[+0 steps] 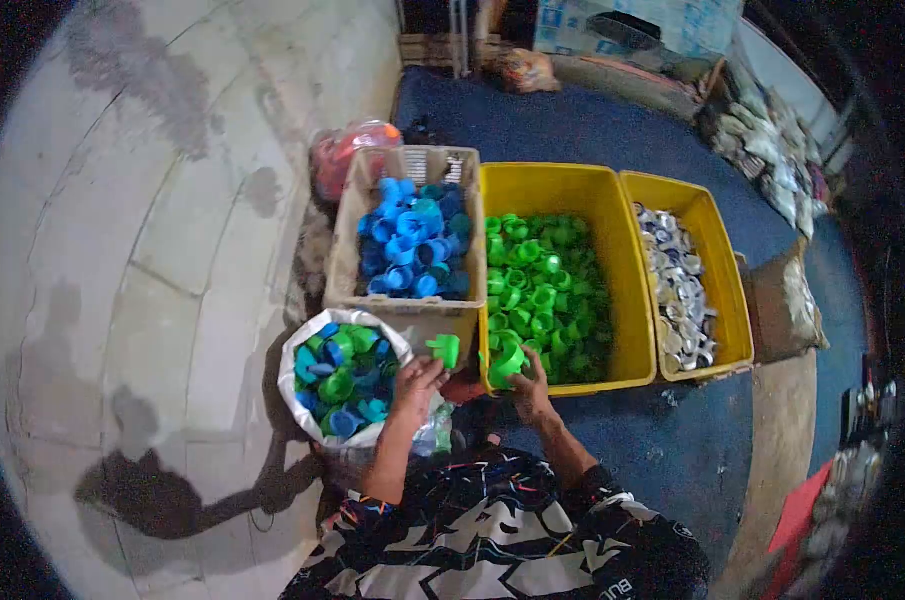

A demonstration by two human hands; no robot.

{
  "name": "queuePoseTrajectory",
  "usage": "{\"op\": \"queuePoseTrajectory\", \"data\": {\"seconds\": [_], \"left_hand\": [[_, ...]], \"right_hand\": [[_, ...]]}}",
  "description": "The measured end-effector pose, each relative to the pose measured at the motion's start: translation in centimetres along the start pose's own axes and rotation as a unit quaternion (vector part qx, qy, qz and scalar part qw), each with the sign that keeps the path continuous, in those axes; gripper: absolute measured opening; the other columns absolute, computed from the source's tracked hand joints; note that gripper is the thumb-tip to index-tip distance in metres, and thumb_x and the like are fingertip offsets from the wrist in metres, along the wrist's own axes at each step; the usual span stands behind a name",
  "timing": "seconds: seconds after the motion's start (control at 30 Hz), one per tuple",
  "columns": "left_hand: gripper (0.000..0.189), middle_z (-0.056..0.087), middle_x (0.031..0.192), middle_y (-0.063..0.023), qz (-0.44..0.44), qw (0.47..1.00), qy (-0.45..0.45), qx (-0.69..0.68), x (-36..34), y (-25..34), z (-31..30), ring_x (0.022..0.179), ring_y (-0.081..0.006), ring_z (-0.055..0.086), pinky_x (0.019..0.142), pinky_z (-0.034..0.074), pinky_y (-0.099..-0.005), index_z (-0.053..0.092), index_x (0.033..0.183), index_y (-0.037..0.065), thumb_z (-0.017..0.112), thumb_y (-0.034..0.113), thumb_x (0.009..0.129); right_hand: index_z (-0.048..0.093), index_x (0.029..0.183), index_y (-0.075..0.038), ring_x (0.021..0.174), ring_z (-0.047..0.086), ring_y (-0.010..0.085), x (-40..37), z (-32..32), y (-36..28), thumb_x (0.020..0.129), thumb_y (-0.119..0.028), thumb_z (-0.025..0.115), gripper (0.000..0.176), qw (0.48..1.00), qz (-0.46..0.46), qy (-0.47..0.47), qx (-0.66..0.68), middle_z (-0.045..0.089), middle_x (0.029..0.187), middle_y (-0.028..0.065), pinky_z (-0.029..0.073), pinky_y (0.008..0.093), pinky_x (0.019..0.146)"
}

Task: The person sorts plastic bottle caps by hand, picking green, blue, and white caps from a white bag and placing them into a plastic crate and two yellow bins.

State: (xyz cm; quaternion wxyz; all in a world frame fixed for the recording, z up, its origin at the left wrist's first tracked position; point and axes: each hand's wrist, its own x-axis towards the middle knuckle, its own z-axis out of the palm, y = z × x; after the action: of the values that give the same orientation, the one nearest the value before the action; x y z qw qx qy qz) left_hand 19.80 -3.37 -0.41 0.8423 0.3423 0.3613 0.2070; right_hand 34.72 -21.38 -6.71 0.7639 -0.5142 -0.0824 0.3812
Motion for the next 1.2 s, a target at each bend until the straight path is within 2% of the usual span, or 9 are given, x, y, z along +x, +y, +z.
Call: {"op": "queuePoseTrajectory", "data": {"seconds": [0.17, 0.3, 0.4, 0.5, 0.63, 0.8, 1.0, 1.1, 1.2], "left_hand": [[0.011, 0.064, 0.092, -0.0025, -0.082, 0.991, -0.069, 0.077, 2.7, -2.7, 6.1, 0.083, -0.0136, 0.061, 0.076, 0.052, -0.0273, 0.061, 0.092, 0.007, 0.069, 0.01, 0.085], [0.016, 0.063, 0.092, -0.0019, -0.035, 0.988, -0.073, 0.132, 9.5, -3.7, 11.0, 0.082, -0.013, 0.061, 0.074, 0.05, -0.0276, 0.062, 0.095, 0.007, 0.07, 0.012, 0.083], [0.073, 0.051, 0.129, -0.0123, 0.144, 0.955, -0.094, 0.242, 11.9, -0.2, 16.4, 0.119, -0.0253, 0.05, 0.099, 0.043, -0.0381, 0.031, 0.139, 0.002, 0.071, 0.012, 0.079], [0.093, 0.043, 0.139, -0.0137, 0.126, 0.961, -0.037, 0.243, 11.9, 2.1, 18.5, 0.126, -0.025, 0.045, 0.101, 0.04, -0.0396, 0.012, 0.147, 0.003, 0.073, 0.014, 0.078], [0.046, 0.061, 0.105, -0.0081, 0.158, 0.938, 0.012, 0.307, 13.5, -2.0, 12.0, 0.096, -0.0194, 0.058, 0.083, 0.048, -0.0336, 0.053, 0.119, 0.005, 0.073, 0.016, 0.079], [0.026, 0.06, 0.084, -0.001, 0.13, 0.958, 0.007, 0.256, 7.2, -4.2, 5.0, 0.076, -0.0112, 0.056, 0.067, 0.047, -0.0271, 0.06, 0.104, 0.006, 0.069, 0.021, 0.085], [0.027, 0.068, 0.09, -0.0084, 0.202, 0.889, 0.085, 0.403, 0.3, -2.2, -1.4, 0.08, -0.0163, 0.065, 0.07, 0.05, -0.0298, 0.063, 0.101, 0.004, 0.07, 0.023, 0.084], [0.025, 0.068, 0.09, -0.0111, 0.288, 0.834, 0.142, 0.45, -2.3, -0.3, -5.1, 0.081, -0.0204, 0.066, 0.071, 0.051, -0.0335, 0.064, 0.098, 0.003, 0.073, 0.018, 0.079], [0.025, 0.068, 0.09, -0.0134, 0.311, 0.787, 0.209, 0.49, -3.8, 1.9, -9.3, 0.082, -0.028, 0.066, 0.072, 0.05, -0.0376, 0.064, 0.096, 0.003, 0.074, 0.014, 0.076]], "right_hand": [[0.038, 0.133, -0.015, 0.106, 0.055, 0.0282, -1.0, -4.0, -0.3, 0.079, 0.002, 0.058, 0.06, 0.996, -0.017, 0.088, 0.003, 0.052, 0.12, 0.0125, 0.053, 0.0472, 0.078], [0.038, 0.134, -0.008, 0.098, 0.059, 0.0234, 4.9, -3.2, -5.7, 0.082, 0.002, 0.059, 0.057, 0.992, -0.082, 0.094, -0.004, 0.053, 0.12, 0.0132, 0.056, 0.0378, 0.073], [0.022, 0.144, 0.0, 0.11, 0.055, 0.0222, 11.3, -0.9, -12.3, 0.082, -0.008, 0.071, 0.08, 0.989, -0.122, 0.08, -0.015, 0.053, 0.126, 0.0145, 0.048, 0.0303, 0.087], [0.024, 0.141, -0.001, 0.103, 0.056, 0.0232, 15.7, -1.6, -12.5, 0.077, -0.014, 0.076, 0.084, 0.934, -0.104, 0.207, -0.273, 0.056, 0.116, 0.0154, 0.048, 0.0307, 0.085], [0.018, 0.145, -0.004, 0.098, 0.057, 0.0223, 16.4, -6.3, -7.5, 0.076, -0.019, 0.075, 0.091, 0.939, -0.086, 0.151, -0.297, 0.055, 0.116, 0.0173, 0.05, 0.035, 0.077], [0.031, 0.138, -0.003, 0.09, 0.06, 0.0241, 11.9, -7.3, -3.0, 0.077, -0.02, 0.073, 0.076, 0.945, 0.092, 0.184, -0.254, 0.058, 0.11, 0.0166, 0.049, 0.0352, 0.062], [0.038, 0.135, -0.003, 0.099, 0.056, 0.0237, 13.6, -8.9, 5.5, 0.085, -0.005, 0.061, 0.055, 0.9, -0.127, 0.197, -0.367, 0.055, 0.117, 0.0169, 0.049, 0.0348, 0.071], [0.045, 0.128, -0.002, 0.096, 0.059, 0.0222, 9.7, -0.8, 0.3, 0.082, -0.004, 0.064, 0.05, 0.934, -0.111, 0.063, -0.334, 0.058, 0.114, 0.0161, 0.049, 0.033, 0.072], [0.056, 0.115, 0.0, 0.086, 0.063, 0.0304, 9.1, 2.9, 1.7, 0.081, -0.004, 0.063, 0.035, 0.883, -0.171, -0.02, -0.437, 0.064, 0.102, 0.0155, 0.05, 0.0375, 0.073]]}}
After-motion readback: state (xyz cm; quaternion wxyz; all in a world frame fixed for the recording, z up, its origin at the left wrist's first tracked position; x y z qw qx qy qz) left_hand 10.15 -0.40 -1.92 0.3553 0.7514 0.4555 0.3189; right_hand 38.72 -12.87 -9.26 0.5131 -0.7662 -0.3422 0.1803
